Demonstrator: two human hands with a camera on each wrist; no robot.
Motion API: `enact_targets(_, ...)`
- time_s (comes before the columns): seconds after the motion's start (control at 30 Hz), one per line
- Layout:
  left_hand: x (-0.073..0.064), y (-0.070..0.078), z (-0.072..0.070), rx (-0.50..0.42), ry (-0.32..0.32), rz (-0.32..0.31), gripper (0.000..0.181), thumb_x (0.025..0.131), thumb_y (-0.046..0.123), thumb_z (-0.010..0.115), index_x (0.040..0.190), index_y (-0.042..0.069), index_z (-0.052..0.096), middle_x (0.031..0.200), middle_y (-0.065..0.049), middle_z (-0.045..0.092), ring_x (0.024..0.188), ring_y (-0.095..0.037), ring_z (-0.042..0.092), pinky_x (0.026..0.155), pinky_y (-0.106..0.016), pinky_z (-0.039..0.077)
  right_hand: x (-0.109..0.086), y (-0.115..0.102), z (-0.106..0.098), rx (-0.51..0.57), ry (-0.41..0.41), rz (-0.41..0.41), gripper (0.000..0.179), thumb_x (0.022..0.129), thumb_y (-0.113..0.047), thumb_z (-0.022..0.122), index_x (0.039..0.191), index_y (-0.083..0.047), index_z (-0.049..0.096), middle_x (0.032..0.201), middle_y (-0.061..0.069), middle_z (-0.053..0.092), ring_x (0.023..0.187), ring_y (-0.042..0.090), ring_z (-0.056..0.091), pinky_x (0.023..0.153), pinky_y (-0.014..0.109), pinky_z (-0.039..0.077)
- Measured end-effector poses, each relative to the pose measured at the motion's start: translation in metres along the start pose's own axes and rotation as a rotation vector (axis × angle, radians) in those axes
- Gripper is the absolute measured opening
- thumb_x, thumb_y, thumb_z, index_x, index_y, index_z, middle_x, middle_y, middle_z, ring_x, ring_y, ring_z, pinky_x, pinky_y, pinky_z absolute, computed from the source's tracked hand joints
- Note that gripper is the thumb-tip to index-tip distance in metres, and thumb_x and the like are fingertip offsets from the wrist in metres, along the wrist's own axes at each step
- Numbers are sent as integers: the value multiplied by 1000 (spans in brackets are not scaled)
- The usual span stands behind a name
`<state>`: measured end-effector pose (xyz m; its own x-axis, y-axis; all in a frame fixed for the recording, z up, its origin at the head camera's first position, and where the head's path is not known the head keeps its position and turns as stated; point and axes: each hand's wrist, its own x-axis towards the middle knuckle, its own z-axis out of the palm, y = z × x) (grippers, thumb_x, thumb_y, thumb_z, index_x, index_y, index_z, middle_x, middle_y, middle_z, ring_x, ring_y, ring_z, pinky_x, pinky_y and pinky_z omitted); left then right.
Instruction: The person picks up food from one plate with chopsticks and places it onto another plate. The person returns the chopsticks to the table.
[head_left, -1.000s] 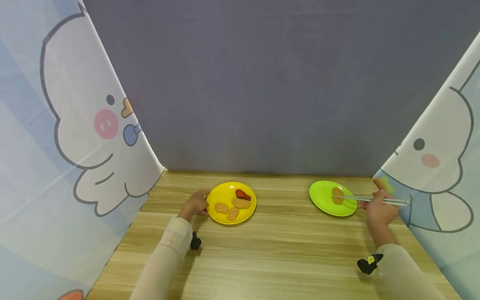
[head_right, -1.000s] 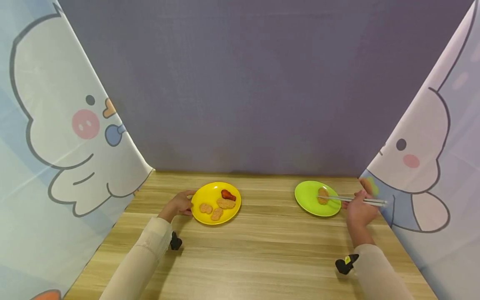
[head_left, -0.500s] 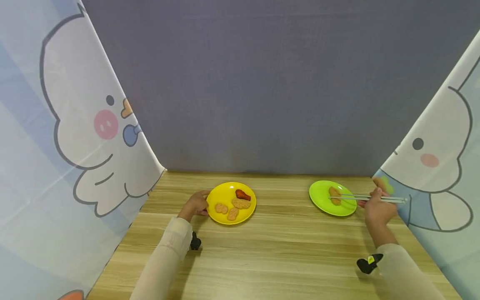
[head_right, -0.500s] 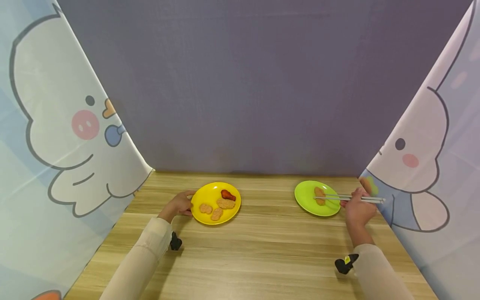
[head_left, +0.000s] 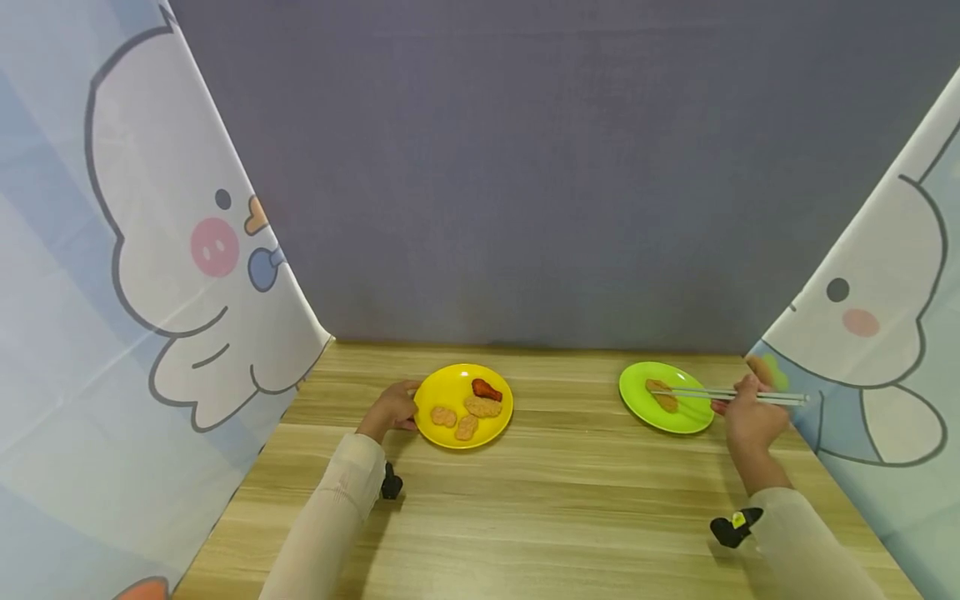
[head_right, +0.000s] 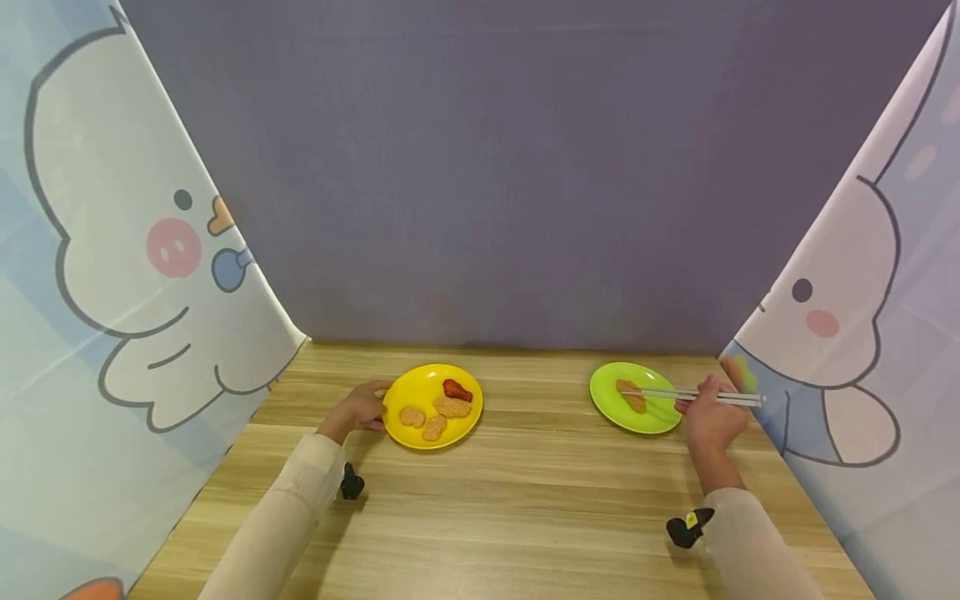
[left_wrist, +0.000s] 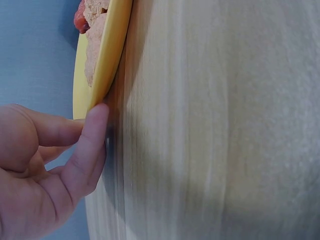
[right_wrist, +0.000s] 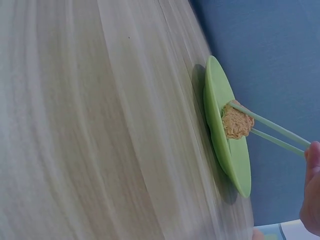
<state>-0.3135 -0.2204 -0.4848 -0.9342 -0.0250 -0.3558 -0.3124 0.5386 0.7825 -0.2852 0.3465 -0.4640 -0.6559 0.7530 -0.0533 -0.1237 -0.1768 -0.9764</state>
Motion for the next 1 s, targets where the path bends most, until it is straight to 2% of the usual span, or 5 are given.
enact_targets(0.2, 0, 0, 0, 10, 8, -2, 73, 79, -12, 49, 146, 17, 41, 106, -17, 58, 59, -16, 60, 57, -33, 61, 1, 4, 3, 10, -33, -43, 22, 97, -20, 46, 80, -11, 57, 50, -6, 55, 33, 10, 57, 31, 23, 47)
enact_targets(0.4, 0, 0, 1, 8, 1, -1, 73, 79, -12, 48, 146, 16, 41, 113, -20, 57, 61, -16, 60, 56, -32, 60, 0, 7, 2, -77, -34, -68, 27, 98, -25, 47, 77, -10, 55, 46, -7, 54, 33, 7, 56, 33, 22, 48)
enact_targets(0.5, 0, 1, 1, 10, 2, -2, 74, 79, -12, 49, 146, 16, 41, 116, -20, 56, 61, -16, 60, 55, -32, 60, 0, 4, 2, -83, -31, -67, 28, 98, -27, 48, 76, -11, 55, 47, -7, 54, 33, 6, 56, 33, 21, 47)
enact_targets(0.7, 1, 2, 0, 8, 5, -6, 75, 78, -13, 49, 146, 16, 41, 108, -18, 57, 56, -14, 56, 56, -32, 61, -1, -7, 6, 37, -25, -38, 26, 96, -23, 51, 74, -10, 58, 48, -4, 55, 33, 10, 57, 32, 23, 48)
enact_targets(1.0, 0, 0, 2, 15, 4, 3, 73, 79, -12, 48, 147, 16, 40, 125, -22, 53, 62, -16, 60, 56, -32, 61, -7, -13, 11, 132, -38, -35, 27, 95, -25, 55, 74, -8, 60, 52, -1, 57, 35, 13, 59, 34, 24, 49)
